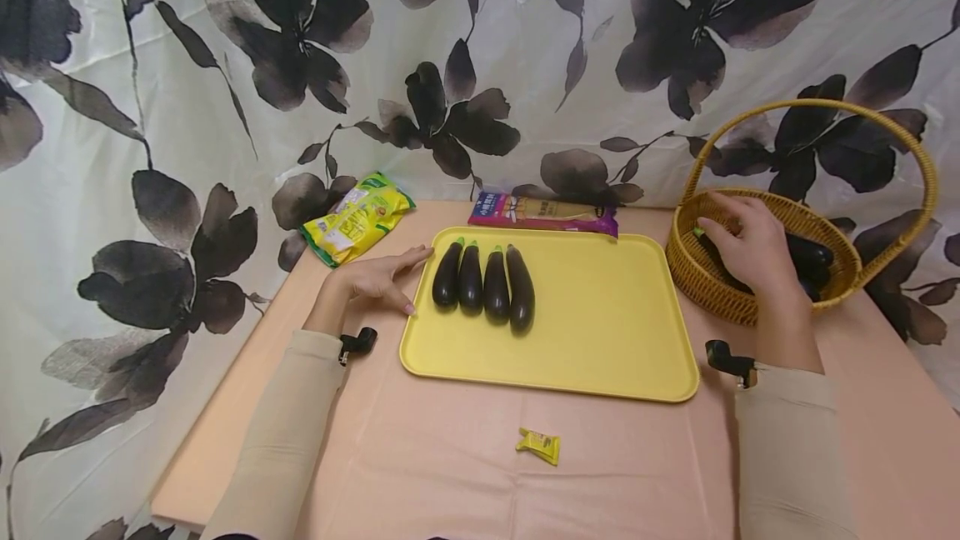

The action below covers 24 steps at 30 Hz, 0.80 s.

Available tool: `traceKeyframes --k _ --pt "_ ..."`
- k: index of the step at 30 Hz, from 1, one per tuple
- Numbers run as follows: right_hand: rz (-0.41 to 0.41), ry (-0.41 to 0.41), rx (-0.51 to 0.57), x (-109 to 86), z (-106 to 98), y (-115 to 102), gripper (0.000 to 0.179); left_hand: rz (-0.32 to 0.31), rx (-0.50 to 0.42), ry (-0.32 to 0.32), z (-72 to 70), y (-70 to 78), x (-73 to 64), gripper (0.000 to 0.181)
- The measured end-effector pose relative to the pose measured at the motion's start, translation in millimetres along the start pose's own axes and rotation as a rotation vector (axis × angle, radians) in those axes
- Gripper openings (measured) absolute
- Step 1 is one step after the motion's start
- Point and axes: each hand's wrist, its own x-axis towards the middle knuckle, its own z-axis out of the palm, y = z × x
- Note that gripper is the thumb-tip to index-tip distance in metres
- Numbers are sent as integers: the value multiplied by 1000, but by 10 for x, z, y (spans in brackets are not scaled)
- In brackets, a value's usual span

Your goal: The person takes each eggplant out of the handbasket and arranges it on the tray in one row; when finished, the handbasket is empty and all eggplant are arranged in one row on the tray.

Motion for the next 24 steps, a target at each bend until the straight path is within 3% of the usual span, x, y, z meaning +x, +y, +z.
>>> traceKeyframes --k 10,24 --pt "34 -173 -70 165 -61 392 62 -11 -7 6 16 7 3 130" --pt "113 -381 -73 245 -125 582 73 -5 -4 1 9 9 7 128"
